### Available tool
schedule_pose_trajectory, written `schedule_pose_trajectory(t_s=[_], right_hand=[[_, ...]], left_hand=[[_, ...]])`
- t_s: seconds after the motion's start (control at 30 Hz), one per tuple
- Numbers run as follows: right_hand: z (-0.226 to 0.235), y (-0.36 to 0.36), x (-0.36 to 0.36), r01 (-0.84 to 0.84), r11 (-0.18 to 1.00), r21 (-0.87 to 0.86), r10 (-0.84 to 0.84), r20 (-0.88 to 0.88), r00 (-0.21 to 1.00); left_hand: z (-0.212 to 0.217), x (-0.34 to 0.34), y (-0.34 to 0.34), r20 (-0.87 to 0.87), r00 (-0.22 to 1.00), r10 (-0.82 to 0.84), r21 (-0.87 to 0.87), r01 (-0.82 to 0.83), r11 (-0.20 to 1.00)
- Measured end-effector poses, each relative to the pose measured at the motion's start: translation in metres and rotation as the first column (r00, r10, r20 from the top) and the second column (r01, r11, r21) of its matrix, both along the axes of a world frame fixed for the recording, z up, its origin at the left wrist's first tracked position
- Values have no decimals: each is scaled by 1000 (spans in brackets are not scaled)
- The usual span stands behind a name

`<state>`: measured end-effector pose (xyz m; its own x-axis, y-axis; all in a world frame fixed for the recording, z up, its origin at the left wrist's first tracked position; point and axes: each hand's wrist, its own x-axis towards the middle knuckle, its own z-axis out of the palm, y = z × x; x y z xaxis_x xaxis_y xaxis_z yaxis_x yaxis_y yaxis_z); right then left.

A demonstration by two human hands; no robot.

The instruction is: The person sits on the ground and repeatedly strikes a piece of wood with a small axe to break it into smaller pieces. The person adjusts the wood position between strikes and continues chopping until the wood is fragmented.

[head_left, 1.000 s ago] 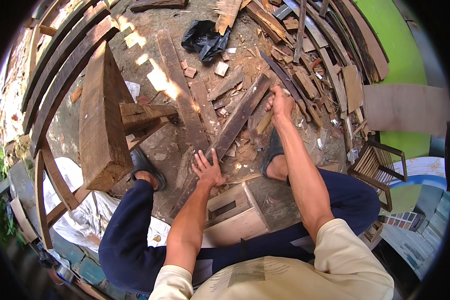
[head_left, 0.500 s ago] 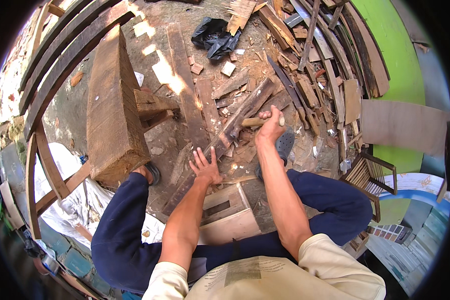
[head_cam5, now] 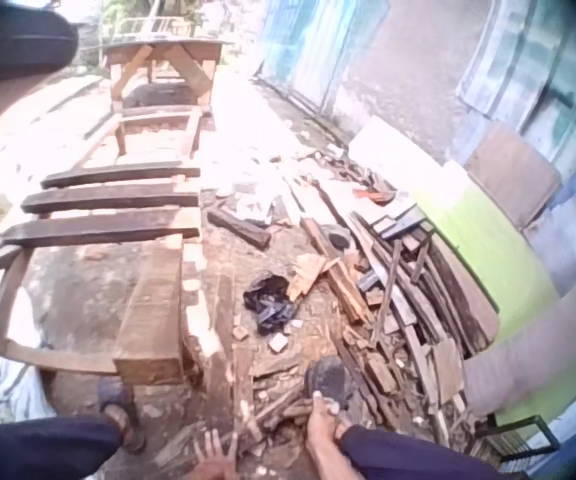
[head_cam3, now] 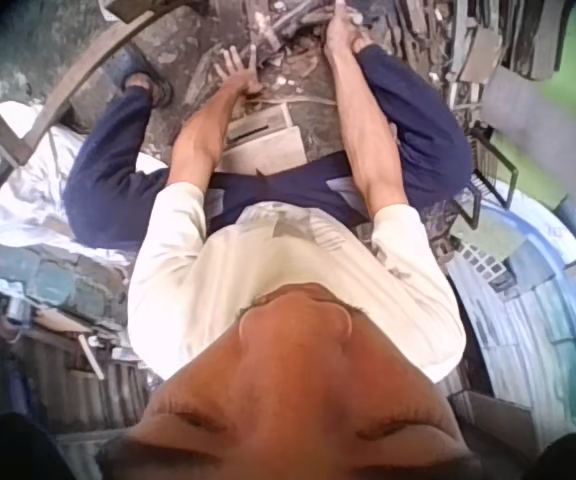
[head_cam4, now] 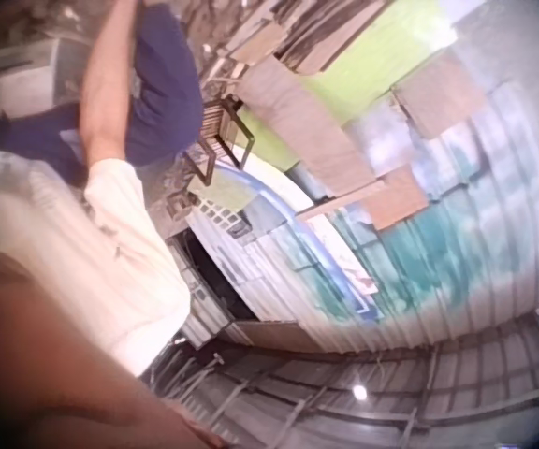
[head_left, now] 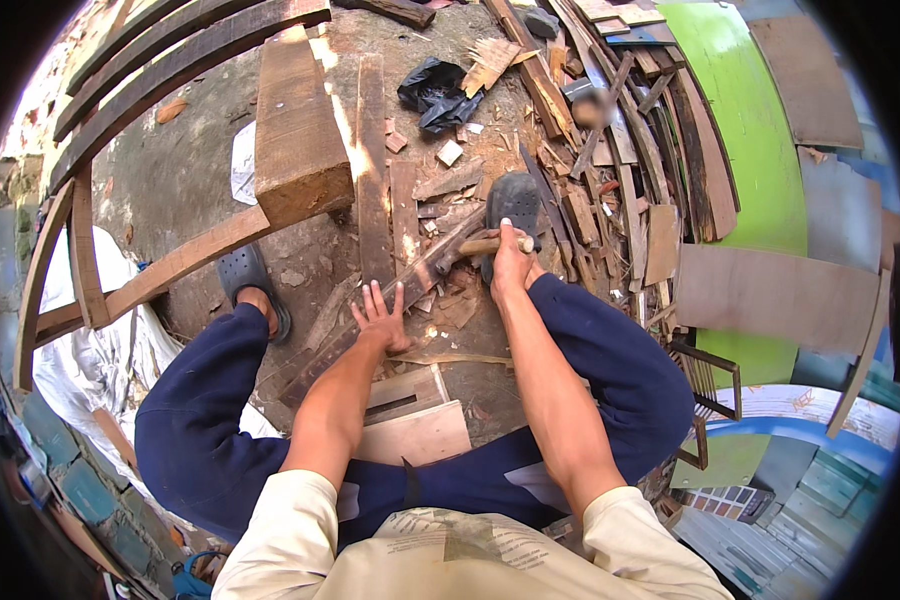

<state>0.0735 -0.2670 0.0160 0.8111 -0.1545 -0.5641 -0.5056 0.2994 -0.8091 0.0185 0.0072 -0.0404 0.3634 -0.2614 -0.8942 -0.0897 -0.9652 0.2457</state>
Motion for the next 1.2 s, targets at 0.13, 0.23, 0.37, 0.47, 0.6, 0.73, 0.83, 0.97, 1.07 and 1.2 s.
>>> schedule_pose_trajectory(t_s=[0.13,0.23,0.37,0.47,0.6,0.73,0.83,0.97,1.07,1.2], right_hand=[[-13,35,3,370,884,-285,-399,-49,915],[6,47,-2,481,873,-79,-485,-52,873],[16,52,-2,579,809,106,-578,-42,815],[18,49,4,619,777,111,-614,-81,785],[25,49,5,650,756,76,-643,-100,759],[27,45,5,701,710,67,-693,-105,713],[23,45,-1,604,795,-57,-606,-44,794],[31,28,4,300,888,-348,-352,-96,931],[52,-19,18,-92,930,-355,-33,-333,942],[80,-60,84,-265,923,-281,199,-240,950]], left_hand=[[4,-1,-1,-13,1000,17,-5,-17,1000],[5,-4,3,0,999,39,-9,-39,999],[7,-13,5,110,987,114,-85,-105,991],[8,-28,-6,372,829,417,-264,-336,904],[32,-4,-59,369,438,820,-634,-526,566],[53,52,-133,-637,-139,758,39,-988,-148],[43,80,-169,-851,-285,442,205,-954,-219],[32,99,-200,-789,-530,312,408,-831,-379],[40,99,-201,-786,-521,333,431,-848,-309],[25,88,-207,-715,-682,156,459,-625,-632]])
